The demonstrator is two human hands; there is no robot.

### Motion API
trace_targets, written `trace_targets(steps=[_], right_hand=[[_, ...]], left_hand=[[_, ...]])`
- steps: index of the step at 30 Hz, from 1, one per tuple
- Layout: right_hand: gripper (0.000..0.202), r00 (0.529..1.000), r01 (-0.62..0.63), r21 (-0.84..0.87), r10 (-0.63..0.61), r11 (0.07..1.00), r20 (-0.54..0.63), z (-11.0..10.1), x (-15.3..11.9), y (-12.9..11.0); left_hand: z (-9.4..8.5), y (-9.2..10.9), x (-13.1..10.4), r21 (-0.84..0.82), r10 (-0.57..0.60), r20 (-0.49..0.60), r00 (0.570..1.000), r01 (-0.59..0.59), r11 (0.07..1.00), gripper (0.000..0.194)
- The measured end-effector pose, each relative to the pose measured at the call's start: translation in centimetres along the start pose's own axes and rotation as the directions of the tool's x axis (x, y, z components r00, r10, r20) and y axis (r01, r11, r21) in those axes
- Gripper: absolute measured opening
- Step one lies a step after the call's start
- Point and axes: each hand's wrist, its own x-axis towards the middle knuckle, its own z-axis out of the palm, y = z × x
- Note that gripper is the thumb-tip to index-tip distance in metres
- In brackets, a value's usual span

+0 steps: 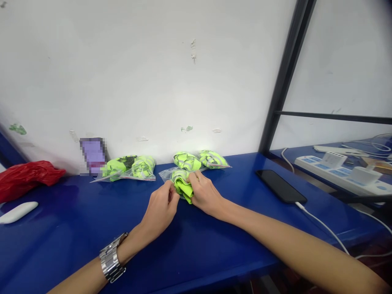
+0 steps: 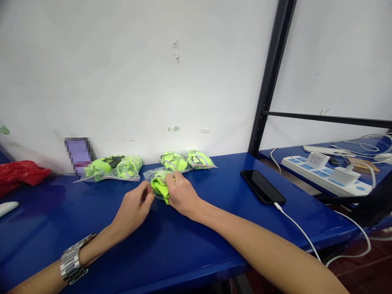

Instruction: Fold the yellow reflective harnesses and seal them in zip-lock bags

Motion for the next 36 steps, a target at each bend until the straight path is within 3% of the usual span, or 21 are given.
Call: trace_targets(steps=[3,7,9,12,15,18,21,24,26,29,31,34,36], right_hand=[[0.040,0.993,-0.099,-0.069,0.102,0.993,0.054,-0.5,0.3,-0.8],[0.051,0.967,-0.205,-0.109,0.218,0.973,0.130,-1.0,0.5,-1.3],[0.048,0.960,-0.232,-0.105,0.245,0.967,0.135,-1.0,0.6,-1.3],[0.044,0.971,-0.214,-0.005,0.213,0.977,0.111,-1.3,0.6,-1.1],[0.051,0.995,-0.088,0.266,0.071,0.960,0.071,-2.0,0.5,-0.4],[0.056,0.998,-0.033,0.565,-0.004,0.824,0.064,-2.4,0.4,0.8],[0.058,0.988,-0.152,0.676,0.110,0.721,0.105,-1.9,0.5,1.8],[0.071,0.966,-0.258,0.696,0.157,0.670,0.207,-1.0,0.6,2.2],[0.068,0.946,-0.324,0.729,0.179,0.603,0.272,-0.3,0.6,1.9],[0.056,0.892,-0.446,0.745,0.313,0.496,0.326,0.3,0.7,0.9],[0.042,0.869,-0.478,0.698,0.402,0.534,0.287,0.5,0.8,0.3],[0.025,0.881,-0.447,0.526,0.458,0.723,0.119,0.4,0.8,-0.2],[0.020,0.888,-0.436,0.426,0.456,0.793,0.059,0.2,0.8,-0.2]], left_hand=[[0.6,1.3,-1.1,0.019,0.165,-0.034,0.986,-0.165,0.986,0.017],[1.2,2.0,-1.9,0.033,0.340,0.042,0.940,-0.341,0.940,0.016],[1.3,1.8,-1.7,0.032,0.333,0.074,0.940,-0.336,0.941,0.016],[1.3,1.1,-1.0,0.029,0.264,0.039,0.964,-0.265,0.964,0.015],[1.0,0.3,-0.3,0.012,0.192,-0.050,0.980,-0.191,0.981,0.014],[0.3,-0.6,0.1,0.000,0.122,-0.129,0.984,-0.124,0.992,0.013],[-0.3,-1.2,0.4,0.001,0.082,-0.155,0.984,-0.083,0.997,0.014],[-0.3,-1.4,0.4,0.011,0.115,-0.127,0.985,-0.115,0.993,0.016],[-0.1,-1.2,0.3,0.018,0.156,-0.089,0.984,-0.155,0.988,0.016],[0.3,-0.8,0.0,0.036,0.201,-0.024,0.979,-0.200,0.979,0.016],[0.5,-0.4,-0.3,0.049,0.228,0.010,0.974,-0.229,0.972,0.017],[0.6,0.3,-0.8,0.047,0.276,0.066,0.959,-0.279,0.959,0.017],[0.7,0.8,-1.1,0.025,0.314,0.105,0.944,-0.318,0.948,0.016]])
